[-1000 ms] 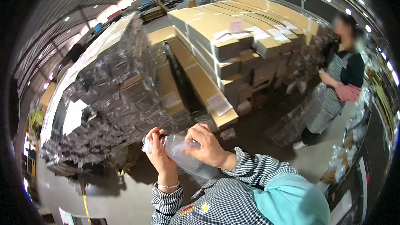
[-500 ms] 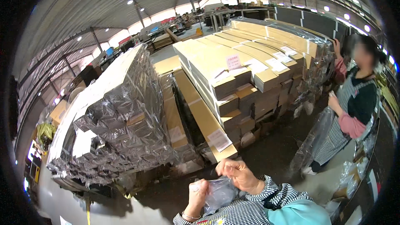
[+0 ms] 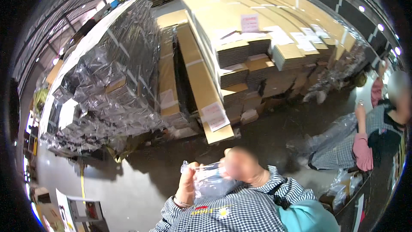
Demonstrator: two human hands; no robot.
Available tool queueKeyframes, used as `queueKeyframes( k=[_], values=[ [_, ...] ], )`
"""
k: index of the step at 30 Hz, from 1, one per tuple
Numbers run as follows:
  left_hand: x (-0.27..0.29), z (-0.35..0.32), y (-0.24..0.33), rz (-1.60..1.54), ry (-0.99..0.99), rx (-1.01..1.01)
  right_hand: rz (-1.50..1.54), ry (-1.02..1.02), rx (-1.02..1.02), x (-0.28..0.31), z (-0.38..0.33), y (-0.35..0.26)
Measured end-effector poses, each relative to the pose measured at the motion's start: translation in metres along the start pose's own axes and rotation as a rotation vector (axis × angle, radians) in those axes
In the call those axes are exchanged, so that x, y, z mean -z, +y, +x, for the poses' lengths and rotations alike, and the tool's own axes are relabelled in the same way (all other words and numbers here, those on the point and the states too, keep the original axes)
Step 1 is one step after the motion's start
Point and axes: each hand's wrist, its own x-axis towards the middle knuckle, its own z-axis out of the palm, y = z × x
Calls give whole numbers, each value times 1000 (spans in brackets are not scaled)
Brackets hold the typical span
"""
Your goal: Manually placing long rectangular products into plastic protective sleeves and organizing them onto stacks in a manufacturing environment.
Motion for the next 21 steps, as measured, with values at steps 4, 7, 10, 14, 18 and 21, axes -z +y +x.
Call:
queueKeyframes(
  k=[4,7,10,14,18,21],
  values=[
    [5,-5,61,269,-306,-67,-657,46,237,17,-17,-38],
    [38,41,66,1480,-271,-64,-1770,-20,294,76,-5,-40],
    [101,90,23,1956,-350,-209,-2159,-65,243,184,2,-29],
    [61,125,36,1653,-248,-105,-2157,83,435,160,24,-57],
    [26,128,70,1155,-453,-116,-1399,227,593,102,50,-67],
    [33,153,66,791,-274,63,-1316,456,595,109,71,-59]
  ],
)
